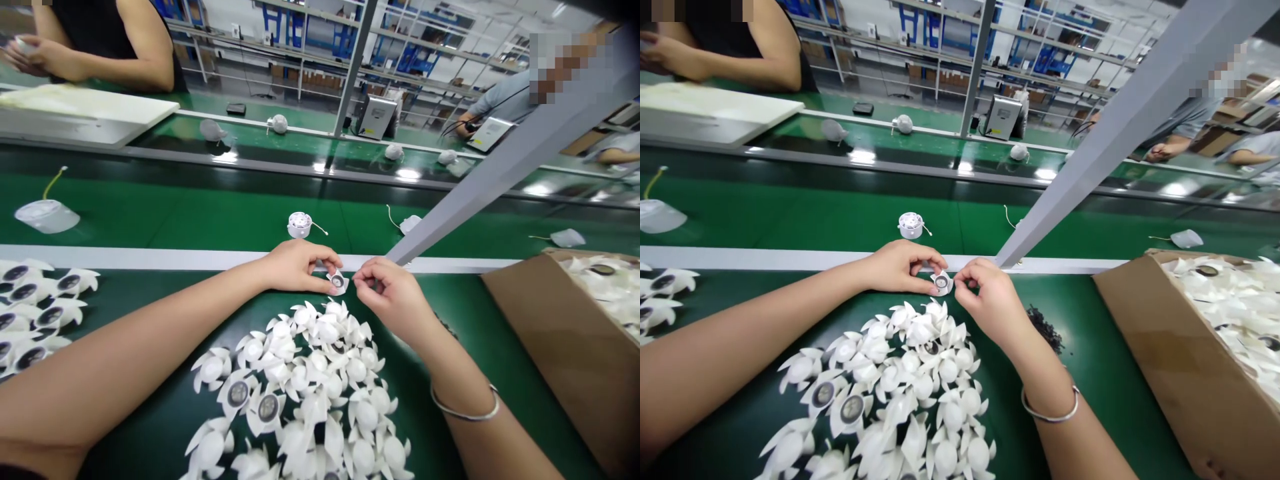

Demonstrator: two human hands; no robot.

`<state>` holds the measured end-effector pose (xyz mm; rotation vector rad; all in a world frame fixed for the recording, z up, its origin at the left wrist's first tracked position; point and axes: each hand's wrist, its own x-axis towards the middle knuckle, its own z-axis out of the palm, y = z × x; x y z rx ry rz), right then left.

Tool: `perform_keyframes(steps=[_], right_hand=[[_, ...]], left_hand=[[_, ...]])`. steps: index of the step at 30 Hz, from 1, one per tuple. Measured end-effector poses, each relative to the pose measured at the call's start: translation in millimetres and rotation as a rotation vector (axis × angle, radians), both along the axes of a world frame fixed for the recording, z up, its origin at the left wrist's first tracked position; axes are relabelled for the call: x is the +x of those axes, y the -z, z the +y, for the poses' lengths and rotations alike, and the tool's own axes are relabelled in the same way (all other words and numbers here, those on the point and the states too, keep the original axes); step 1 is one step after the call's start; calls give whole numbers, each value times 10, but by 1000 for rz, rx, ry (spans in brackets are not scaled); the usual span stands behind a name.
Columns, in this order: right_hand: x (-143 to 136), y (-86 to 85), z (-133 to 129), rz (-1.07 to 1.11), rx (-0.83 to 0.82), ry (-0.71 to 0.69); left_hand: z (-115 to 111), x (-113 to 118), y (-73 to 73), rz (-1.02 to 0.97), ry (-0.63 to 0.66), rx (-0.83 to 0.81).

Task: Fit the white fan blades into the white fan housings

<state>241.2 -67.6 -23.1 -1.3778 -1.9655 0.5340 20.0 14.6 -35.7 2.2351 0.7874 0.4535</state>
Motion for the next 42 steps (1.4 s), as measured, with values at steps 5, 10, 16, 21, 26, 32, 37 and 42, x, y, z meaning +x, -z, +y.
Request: perform_keyframes(steps=[5, 10, 16, 21, 26, 32, 37, 42], right_hand=[[-100, 91, 51, -54, 34, -75], [-158, 163, 68, -168, 175, -92], [-175, 116, 46, -360, 225, -83], [-143, 39, 11, -363, 176, -140], [-117, -60, -63, -533, 269, -252], [48, -61, -41, -366, 278, -234], [53, -54, 437, -527, 296, 111], [-184, -168, 1106, -955, -153, 346]], left_hand=[[10, 4, 1, -15, 35, 19], [17, 0, -6, -31, 49, 45], [6, 6, -22, -30, 12, 41], [4, 19, -23, -12, -5, -5], [11, 19, -8, -11, 0, -23], [2, -2, -6, -24, 5, -22], [-11, -32, 8, -30, 5, 15], [-44, -73, 11, -17, -2, 66]])
